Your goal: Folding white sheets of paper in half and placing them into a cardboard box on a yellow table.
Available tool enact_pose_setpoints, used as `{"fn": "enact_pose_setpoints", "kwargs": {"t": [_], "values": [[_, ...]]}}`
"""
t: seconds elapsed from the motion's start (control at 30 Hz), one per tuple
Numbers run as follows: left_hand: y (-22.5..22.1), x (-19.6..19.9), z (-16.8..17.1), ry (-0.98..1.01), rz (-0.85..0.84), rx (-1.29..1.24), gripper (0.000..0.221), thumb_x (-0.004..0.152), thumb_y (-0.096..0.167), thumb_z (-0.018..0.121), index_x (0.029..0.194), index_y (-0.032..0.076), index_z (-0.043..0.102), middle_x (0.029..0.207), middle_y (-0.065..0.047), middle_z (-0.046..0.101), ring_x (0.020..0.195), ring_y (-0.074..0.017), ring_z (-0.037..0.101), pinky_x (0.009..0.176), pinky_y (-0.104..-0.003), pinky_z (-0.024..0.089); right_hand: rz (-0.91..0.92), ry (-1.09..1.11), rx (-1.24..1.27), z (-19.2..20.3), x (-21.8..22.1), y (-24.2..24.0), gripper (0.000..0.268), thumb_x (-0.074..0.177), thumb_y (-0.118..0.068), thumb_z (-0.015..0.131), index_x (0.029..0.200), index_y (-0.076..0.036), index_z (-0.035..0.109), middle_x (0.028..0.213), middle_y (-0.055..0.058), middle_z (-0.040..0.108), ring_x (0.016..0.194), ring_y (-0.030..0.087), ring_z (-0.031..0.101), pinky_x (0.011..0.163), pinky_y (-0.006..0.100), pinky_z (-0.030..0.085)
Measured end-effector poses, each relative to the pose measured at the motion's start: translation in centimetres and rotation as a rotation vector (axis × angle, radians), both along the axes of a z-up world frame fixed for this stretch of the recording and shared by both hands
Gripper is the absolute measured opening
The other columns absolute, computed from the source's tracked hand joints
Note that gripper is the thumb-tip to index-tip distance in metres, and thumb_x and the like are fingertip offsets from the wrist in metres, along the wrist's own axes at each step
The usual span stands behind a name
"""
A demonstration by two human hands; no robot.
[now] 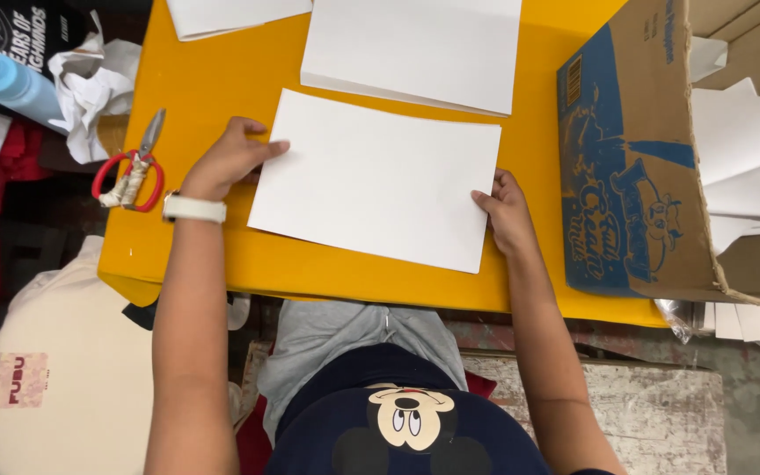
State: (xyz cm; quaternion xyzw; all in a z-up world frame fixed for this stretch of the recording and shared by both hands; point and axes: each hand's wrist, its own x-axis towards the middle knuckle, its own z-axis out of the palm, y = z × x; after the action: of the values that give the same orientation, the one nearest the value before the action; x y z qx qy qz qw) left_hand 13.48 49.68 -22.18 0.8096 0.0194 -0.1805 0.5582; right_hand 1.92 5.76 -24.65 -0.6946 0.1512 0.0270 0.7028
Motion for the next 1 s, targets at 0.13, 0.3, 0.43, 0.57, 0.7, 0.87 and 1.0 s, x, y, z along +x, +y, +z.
{"fn": "enact_pose_setpoints", "kwargs": {"t": [0.13, 0.3, 0.43, 0.57, 0.7, 0.87, 1.0], "values": [[-2.8, 2.4, -0.8, 0.007, -0.013, -0.073, 0.053, 0.091, 0.021, 0.077, 0.131, -0.004, 0.053, 0.107, -0.018, 0.065, 0.094, -0.028, 0.069, 0.072, -0.044, 0.06, -0.088, -0.247, -0.204, 2.0, 0.4, 0.7, 0.037, 0.096, 0.008, 0.057, 0.131, 0.0, 0.05, 0.115, 0.013, 0.063, 0.104, 0.025, 0.063, 0.089, 0.04, 0.058], [-5.7, -1.0, 2.2, -0.23, 0.028, -0.531, 0.013, 0.105, 0.007, 0.055, 0.118, 0.007, 0.054, 0.104, -0.007, 0.065, 0.094, -0.0174, 0.065, 0.089, -0.036, 0.057, -0.233, -0.59, -0.215, 5.5, -0.2, -1.9, 0.036, 0.099, 0.009, 0.06, 0.129, -0.009, 0.053, 0.11, 0.009, 0.063, 0.103, 0.021, 0.063, 0.091, 0.037, 0.058], [-6.3, -4.1, 4.5, -0.621, -0.024, -0.644, 0.013, 0.11, 0.01, 0.047, 0.122, 0.012, 0.041, 0.11, -0.009, 0.064, 0.105, -0.0156, 0.063, 0.101, -0.038, 0.051, -0.233, -0.782, -0.18, 4.6, -0.5, -4.4, 0.052, 0.104, 0.009, 0.057, 0.149, -0.01, 0.041, 0.135, 0.011, 0.057, 0.128, 0.02, 0.054, 0.113, 0.042, 0.043], [-6.2, -5.9, 3.2, -0.726, -0.054, -0.644, 0.016, 0.108, 0.009, 0.05, 0.119, 0.012, 0.039, 0.104, -0.005, 0.059, 0.103, -0.0134, 0.059, 0.102, -0.036, 0.05, -0.24, -0.817, -0.145, -0.7, -0.2, -5.0, 0.064, 0.102, 0.008, 0.058, 0.157, -0.016, 0.035, 0.143, 0.006, 0.053, 0.134, 0.016, 0.049, 0.117, 0.041, 0.038], [-6.6, -7.8, 3.1, -0.607, -0.053, -0.531, 0.023, 0.108, 0.009, 0.049, 0.131, 0.009, 0.045, 0.11, -0.01, 0.066, 0.108, -0.0213, 0.064, 0.105, -0.048, 0.05, -0.222, -0.704, -0.225, -0.4, -1.2, -2.7, 0.061, 0.105, 0.007, 0.05, 0.159, -0.011, 0.029, 0.143, 0.008, 0.055, 0.127, 0.015, 0.054, 0.115, 0.045, 0.039], [-6.9, -7.3, 2.3, -0.645, 0.078, -0.272, 0.021, 0.109, 0.011, 0.051, 0.129, 0.004, 0.049, 0.104, -0.017, 0.067, 0.103, -0.0228, 0.063, 0.094, -0.05, 0.052, -0.332, -0.563, -0.298, 4.8, -2.2, 0.1, 0.039, 0.106, -0.001, 0.058, 0.143, -0.009, 0.047, 0.12, 0.011, 0.067, 0.104, 0.022, 0.068, 0.094, 0.042, 0.057], [-4.8, -6.2, 6.9, -0.456, 0.077, -0.046, 0.036, 0.105, 0.006, 0.054, 0.138, -0.004, 0.047, 0.113, -0.033, 0.064, 0.109, -0.0453, 0.065, 0.094, -0.063, 0.048, -0.137, -0.338, -0.202, 7.3, -4.0, 0.5, 0.044, 0.094, 0.004, 0.067, 0.132, -0.007, 0.049, 0.111, 0.007, 0.066, 0.1, 0.019, 0.067, 0.088, 0.036, 0.058]]}}
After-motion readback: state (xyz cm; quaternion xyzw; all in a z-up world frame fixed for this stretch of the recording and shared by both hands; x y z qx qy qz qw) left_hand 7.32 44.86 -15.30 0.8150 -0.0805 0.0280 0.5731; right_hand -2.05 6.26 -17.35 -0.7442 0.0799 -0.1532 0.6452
